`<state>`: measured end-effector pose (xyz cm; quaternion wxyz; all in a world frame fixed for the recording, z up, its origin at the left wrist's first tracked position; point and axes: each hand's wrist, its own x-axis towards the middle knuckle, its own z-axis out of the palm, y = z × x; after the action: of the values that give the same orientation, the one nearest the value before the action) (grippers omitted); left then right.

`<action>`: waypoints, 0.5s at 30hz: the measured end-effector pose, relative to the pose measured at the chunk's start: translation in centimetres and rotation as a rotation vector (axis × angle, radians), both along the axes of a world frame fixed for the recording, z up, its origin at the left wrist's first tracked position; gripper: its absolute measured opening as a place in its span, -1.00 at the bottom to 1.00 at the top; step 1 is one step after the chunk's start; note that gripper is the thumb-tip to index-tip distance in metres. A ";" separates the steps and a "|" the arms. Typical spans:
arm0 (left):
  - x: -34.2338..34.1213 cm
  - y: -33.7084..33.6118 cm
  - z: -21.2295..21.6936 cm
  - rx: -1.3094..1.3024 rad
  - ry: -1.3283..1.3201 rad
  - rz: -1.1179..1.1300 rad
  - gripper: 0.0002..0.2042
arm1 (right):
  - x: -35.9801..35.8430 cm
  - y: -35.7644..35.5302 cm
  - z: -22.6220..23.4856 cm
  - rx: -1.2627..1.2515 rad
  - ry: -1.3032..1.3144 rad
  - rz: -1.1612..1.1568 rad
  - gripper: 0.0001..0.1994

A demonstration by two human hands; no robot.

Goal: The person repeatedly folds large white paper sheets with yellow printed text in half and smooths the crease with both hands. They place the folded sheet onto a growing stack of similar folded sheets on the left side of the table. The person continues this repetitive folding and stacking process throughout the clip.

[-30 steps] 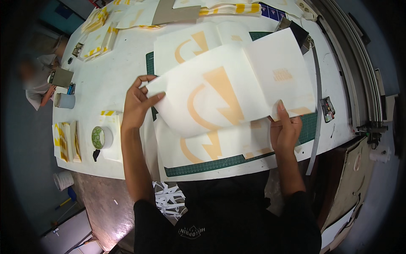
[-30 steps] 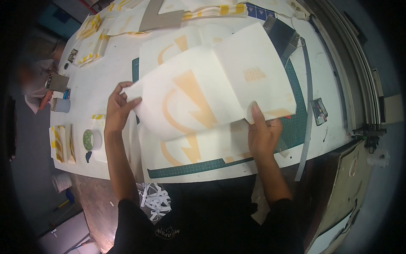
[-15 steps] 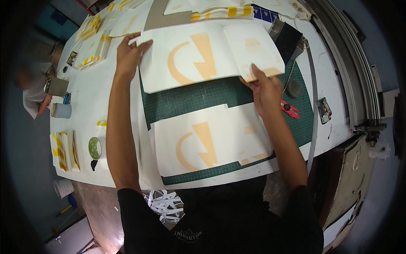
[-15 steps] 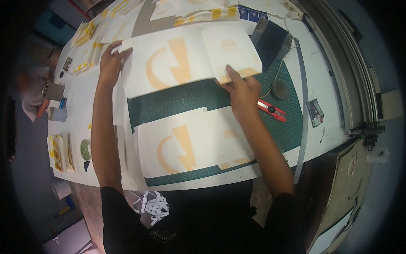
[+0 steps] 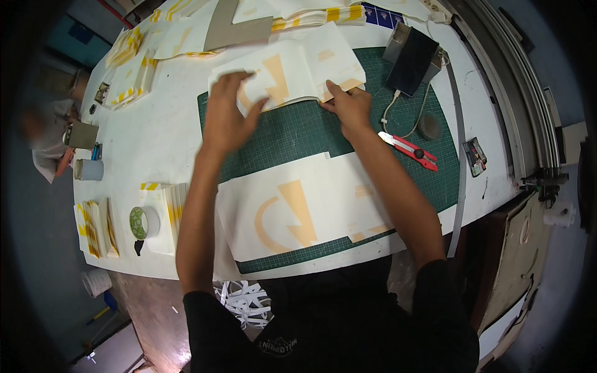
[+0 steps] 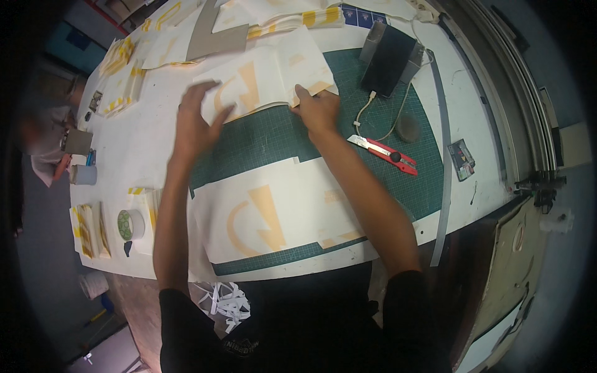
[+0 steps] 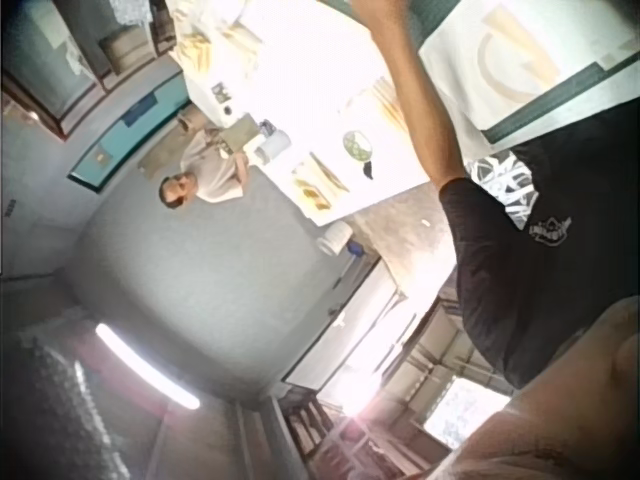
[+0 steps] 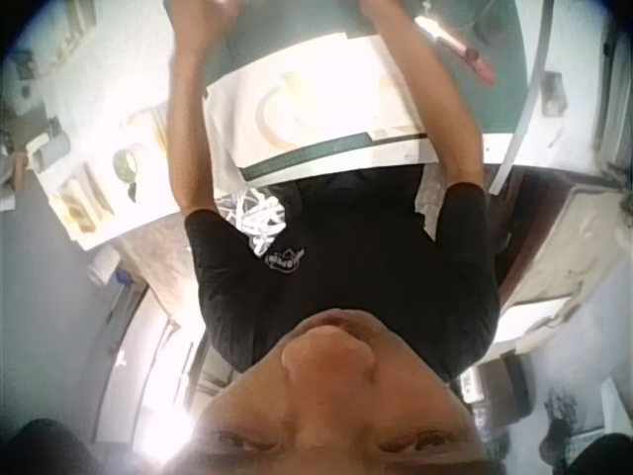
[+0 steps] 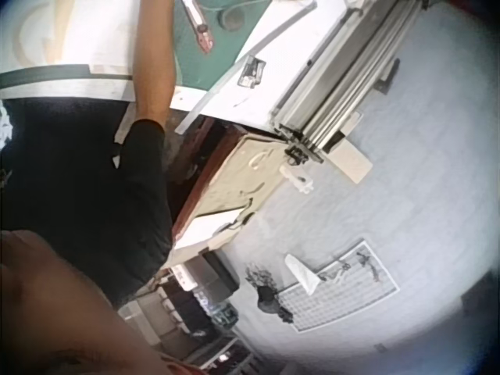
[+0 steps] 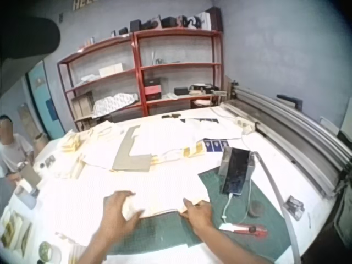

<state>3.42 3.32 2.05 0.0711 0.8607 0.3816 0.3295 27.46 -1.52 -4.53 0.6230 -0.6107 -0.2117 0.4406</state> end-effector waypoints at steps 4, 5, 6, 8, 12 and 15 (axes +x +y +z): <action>0.8 -8.4 -0.5 -0.149 0.039 -0.205 -0.72 | 3.3 -5.2 2.5 -0.090 -0.336 0.050 -0.70; 0.4 -10.5 -0.6 -0.187 0.094 -0.214 -0.76 | 4.1 -7.0 2.9 -0.091 -0.467 0.051 -0.73; 0.0 -12.2 -1.1 -0.165 0.098 -0.249 -0.78 | 5.2 -8.8 3.2 -0.089 -0.611 0.165 -0.74; -0.9 -15.0 -2.4 -0.212 0.102 -0.229 -0.82 | 7.6 -12.1 3.7 -0.090 -0.890 0.399 -0.75; -1.7 -17.6 -4.5 -0.226 0.104 -0.181 -0.83 | 9.4 -14.9 3.2 -0.113 -1.119 0.688 -0.67; -1.4 -18.4 -5.3 -0.224 0.054 -0.151 -0.81 | 8.2 -15.2 4.4 -0.197 -1.175 0.751 -0.61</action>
<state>1.98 -15.12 -3.28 0.1811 0.8821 0.3519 0.2555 35.66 -16.69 -0.17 0.1530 -0.6870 -0.6686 0.2400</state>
